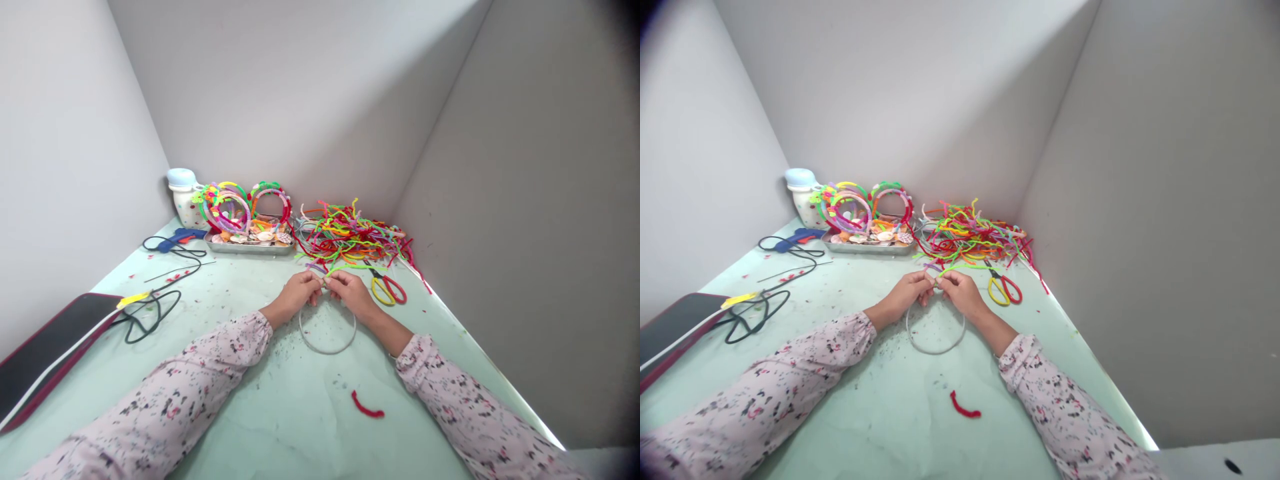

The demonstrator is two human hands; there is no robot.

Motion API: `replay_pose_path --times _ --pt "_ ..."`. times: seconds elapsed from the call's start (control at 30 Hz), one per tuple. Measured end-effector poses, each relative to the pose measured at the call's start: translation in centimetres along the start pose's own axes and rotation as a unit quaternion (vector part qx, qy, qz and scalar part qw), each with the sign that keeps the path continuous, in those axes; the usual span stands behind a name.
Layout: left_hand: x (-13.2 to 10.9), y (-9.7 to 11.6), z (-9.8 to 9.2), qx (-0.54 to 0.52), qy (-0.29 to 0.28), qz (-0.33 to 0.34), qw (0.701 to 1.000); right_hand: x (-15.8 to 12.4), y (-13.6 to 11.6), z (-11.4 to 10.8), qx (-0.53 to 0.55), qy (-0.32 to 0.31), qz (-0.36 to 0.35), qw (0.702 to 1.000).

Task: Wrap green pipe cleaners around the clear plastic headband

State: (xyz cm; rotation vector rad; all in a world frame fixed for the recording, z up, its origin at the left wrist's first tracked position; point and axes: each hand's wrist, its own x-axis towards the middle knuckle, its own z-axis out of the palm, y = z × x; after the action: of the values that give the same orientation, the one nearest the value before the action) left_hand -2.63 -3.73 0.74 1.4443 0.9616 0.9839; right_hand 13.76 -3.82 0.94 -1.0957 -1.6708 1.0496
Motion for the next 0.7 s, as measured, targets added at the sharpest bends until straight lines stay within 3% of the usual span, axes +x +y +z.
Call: replay_pose_path --times 0.7 --pt "0.03 -0.15 -0.08 0.035 -0.003 0.004 0.999 0.28 0.71 0.06 -0.022 0.008 -0.003 1.000"
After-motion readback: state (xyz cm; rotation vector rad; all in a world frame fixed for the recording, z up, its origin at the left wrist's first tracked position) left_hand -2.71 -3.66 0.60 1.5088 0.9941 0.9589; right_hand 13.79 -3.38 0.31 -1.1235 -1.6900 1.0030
